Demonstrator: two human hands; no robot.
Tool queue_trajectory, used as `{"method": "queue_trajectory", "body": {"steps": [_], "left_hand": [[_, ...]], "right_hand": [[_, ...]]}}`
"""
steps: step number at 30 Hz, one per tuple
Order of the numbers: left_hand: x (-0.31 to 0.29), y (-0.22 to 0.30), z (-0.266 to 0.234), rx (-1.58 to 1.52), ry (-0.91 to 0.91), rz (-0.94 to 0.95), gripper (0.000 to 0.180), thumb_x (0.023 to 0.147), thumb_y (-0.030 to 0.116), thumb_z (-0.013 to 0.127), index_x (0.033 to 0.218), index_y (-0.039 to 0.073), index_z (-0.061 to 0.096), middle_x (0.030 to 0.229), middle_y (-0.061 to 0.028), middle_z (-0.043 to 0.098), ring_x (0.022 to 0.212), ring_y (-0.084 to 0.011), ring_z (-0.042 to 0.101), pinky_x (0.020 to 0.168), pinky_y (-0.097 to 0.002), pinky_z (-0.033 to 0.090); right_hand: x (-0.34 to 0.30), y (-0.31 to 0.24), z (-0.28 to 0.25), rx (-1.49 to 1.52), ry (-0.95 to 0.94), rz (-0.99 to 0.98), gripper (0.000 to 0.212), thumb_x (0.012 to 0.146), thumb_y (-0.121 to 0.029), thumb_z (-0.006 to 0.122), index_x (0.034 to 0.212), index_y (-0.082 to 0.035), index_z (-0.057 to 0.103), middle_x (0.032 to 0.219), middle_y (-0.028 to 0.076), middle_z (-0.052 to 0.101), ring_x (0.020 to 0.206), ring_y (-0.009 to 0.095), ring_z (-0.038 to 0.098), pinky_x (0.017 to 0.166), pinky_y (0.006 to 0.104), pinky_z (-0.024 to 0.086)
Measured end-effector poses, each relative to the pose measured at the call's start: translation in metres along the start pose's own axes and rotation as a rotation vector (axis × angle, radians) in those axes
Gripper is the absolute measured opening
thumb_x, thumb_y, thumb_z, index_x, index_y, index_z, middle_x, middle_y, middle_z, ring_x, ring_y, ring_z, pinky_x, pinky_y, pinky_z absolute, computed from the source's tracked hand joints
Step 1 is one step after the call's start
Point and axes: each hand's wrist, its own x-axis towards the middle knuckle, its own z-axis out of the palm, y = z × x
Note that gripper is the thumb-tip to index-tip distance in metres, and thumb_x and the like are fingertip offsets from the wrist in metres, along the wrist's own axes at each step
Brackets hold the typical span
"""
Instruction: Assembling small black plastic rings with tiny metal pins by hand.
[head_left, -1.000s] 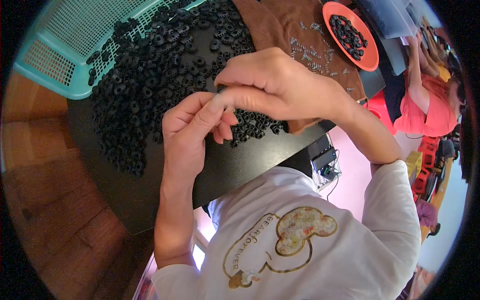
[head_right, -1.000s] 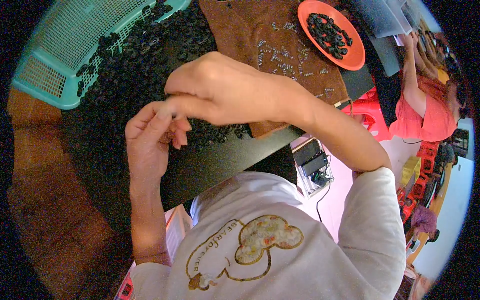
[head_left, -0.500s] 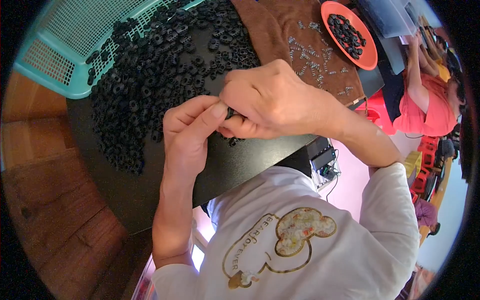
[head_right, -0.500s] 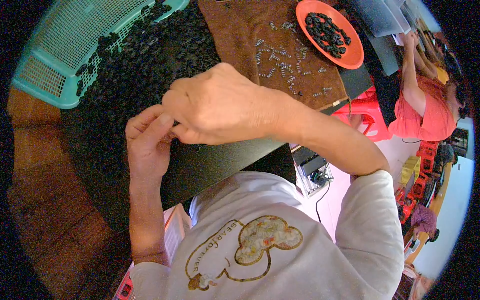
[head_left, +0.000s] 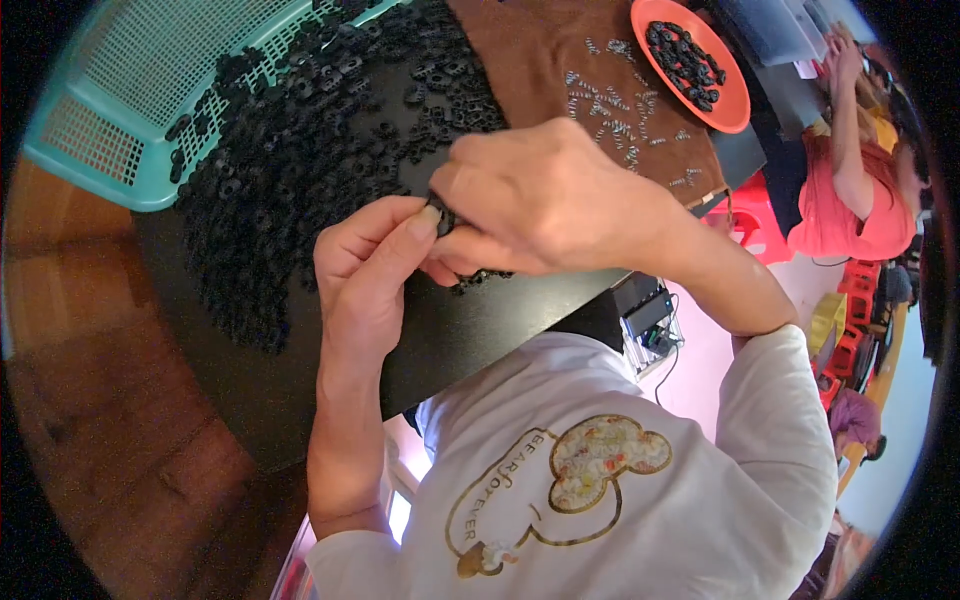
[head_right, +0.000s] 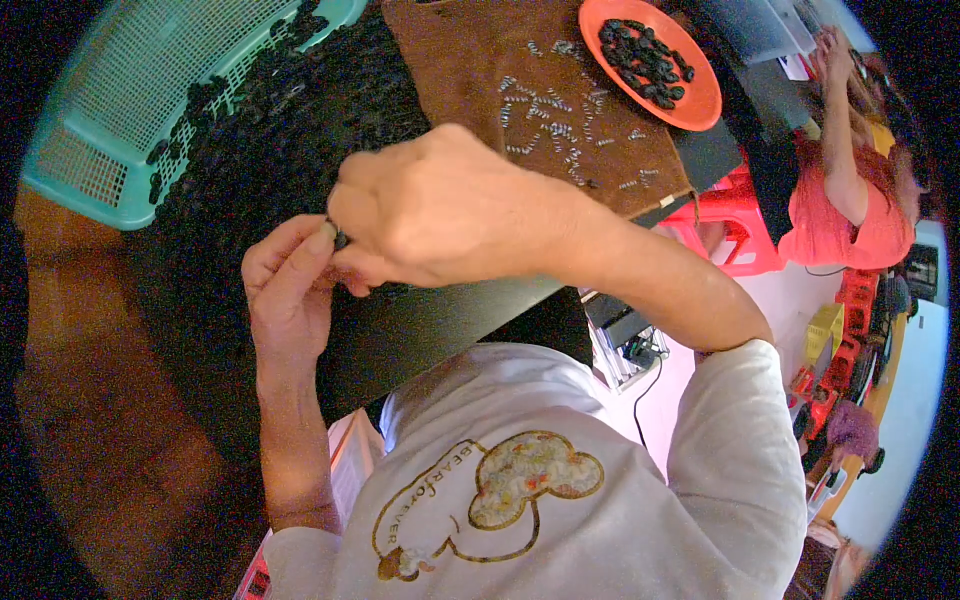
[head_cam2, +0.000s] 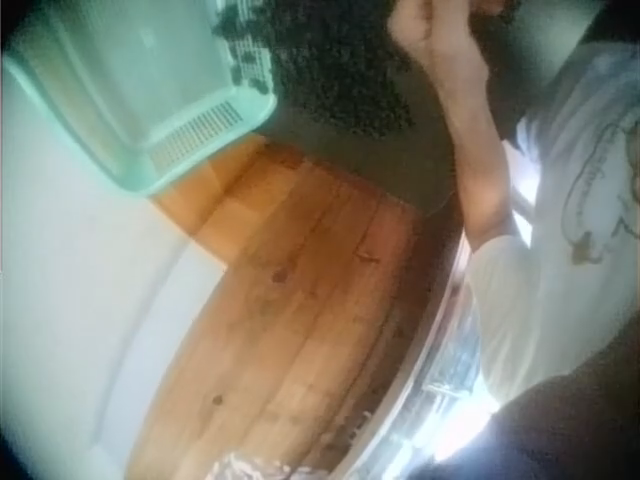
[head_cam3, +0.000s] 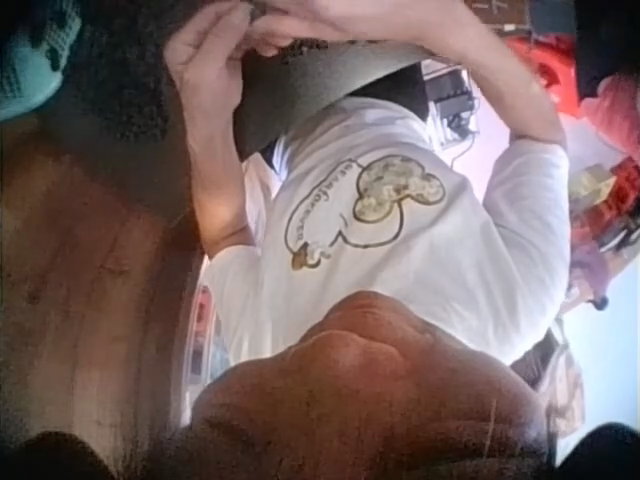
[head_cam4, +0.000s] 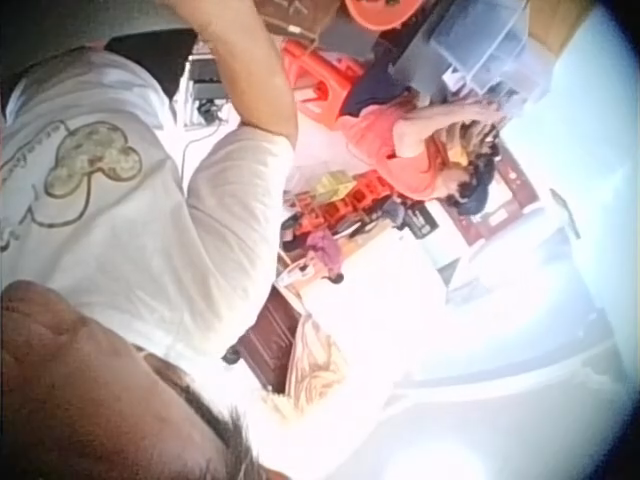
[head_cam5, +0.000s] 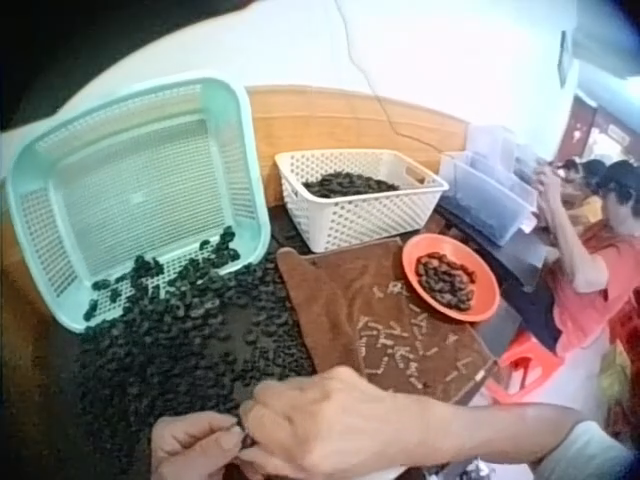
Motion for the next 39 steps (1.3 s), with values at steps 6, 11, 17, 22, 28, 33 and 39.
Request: {"method": "queue_trajectory", "body": {"steps": [6,11,17,22,28,33,39], "left_hand": [[-0.002,-0.002,0.002,0.135,-0.038,-0.074,0.022,0.094,0.012,0.051,0.094,-0.006,0.064,0.077,-0.0106,0.068,0.064,-0.0134,0.063,0.057,-0.0235,0.048],[-0.002,-0.005,0.0,0.131,0.041,0.037,0.028,0.097,0.019,0.048,0.098,-0.005,0.063,0.083,-0.0137,0.068,0.063,-0.016,0.065,0.055,-0.024,0.05],[0.0,-0.004,0.0,0.133,0.103,0.106,0.031,0.099,0.022,0.046,0.095,-0.004,0.063,0.08,-0.0132,0.068,0.059,-0.0152,0.064,0.052,-0.0233,0.049],[0.001,-0.005,0.0,0.163,0.193,0.109,0.031,0.099,0.022,0.046,0.092,-0.003,0.063,0.077,-0.0126,0.067,0.057,-0.0146,0.062,0.05,-0.0232,0.048],[0.004,-0.004,-0.002,0.143,0.235,0.132,0.03,0.099,0.021,0.046,0.092,-0.003,0.063,0.077,-0.0128,0.067,0.056,-0.0146,0.062,0.05,-0.0232,0.047],[0.008,-0.004,-0.009,0.046,0.29,0.197,0.03,0.098,0.022,0.047,0.09,-0.002,0.063,0.076,-0.0128,0.067,0.055,-0.0142,0.061,0.049,-0.0238,0.047],[0.01,0.003,-0.016,-0.028,0.453,0.216,0.033,0.099,0.025,0.047,0.086,-0.001,0.062,0.073,-0.0127,0.065,0.051,-0.0136,0.055,0.047,-0.025,0.043]], "right_hand": [[-0.013,0.002,0.004,0.027,-0.005,-0.074,0.028,0.072,-0.021,0.072,0.083,-0.001,0.055,0.068,0.006,0.047,0.055,0.022,0.055,0.043,0.0334,0.043],[-0.034,0.023,-0.031,-0.091,0.044,0.118,0.035,0.079,-0.035,0.066,0.071,-0.006,0.048,0.068,0.01,0.05,0.06,0.029,0.057,0.049,0.041,0.045],[-0.103,0.095,-0.114,-0.325,0.137,0.686,0.037,0.084,-0.029,0.068,0.107,-0.001,0.062,0.082,0.015,0.062,0.07,0.026,0.061,0.065,0.0358,0.049],[-0.162,0.149,-0.152,-0.41,0.127,0.872,0.037,0.085,-0.026,0.066,0.111,0.0,0.061,0.082,0.016,0.065,0.072,0.028,0.064,0.068,0.0366,0.05],[-0.184,0.167,-0.155,-0.339,0.167,0.926,0.03,0.087,-0.018,0.06,0.109,0.002,0.06,0.085,0.021,0.066,0.078,0.033,0.066,0.07,0.038,0.051],[-0.118,0.122,-0.114,-0.132,0.106,0.649,0.026,0.089,-0.017,0.06,0.108,0.0,0.062,0.089,0.017,0.067,0.081,0.026,0.066,0.073,0.0349,0.05],[-0.014,0.071,-0.027,0.013,-0.08,0.253,0.02,0.083,-0.013,0.059,0.102,-0.005,0.062,0.093,0.015,0.057,0.089,0.036,0.06,0.074,0.0447,0.051]]}}
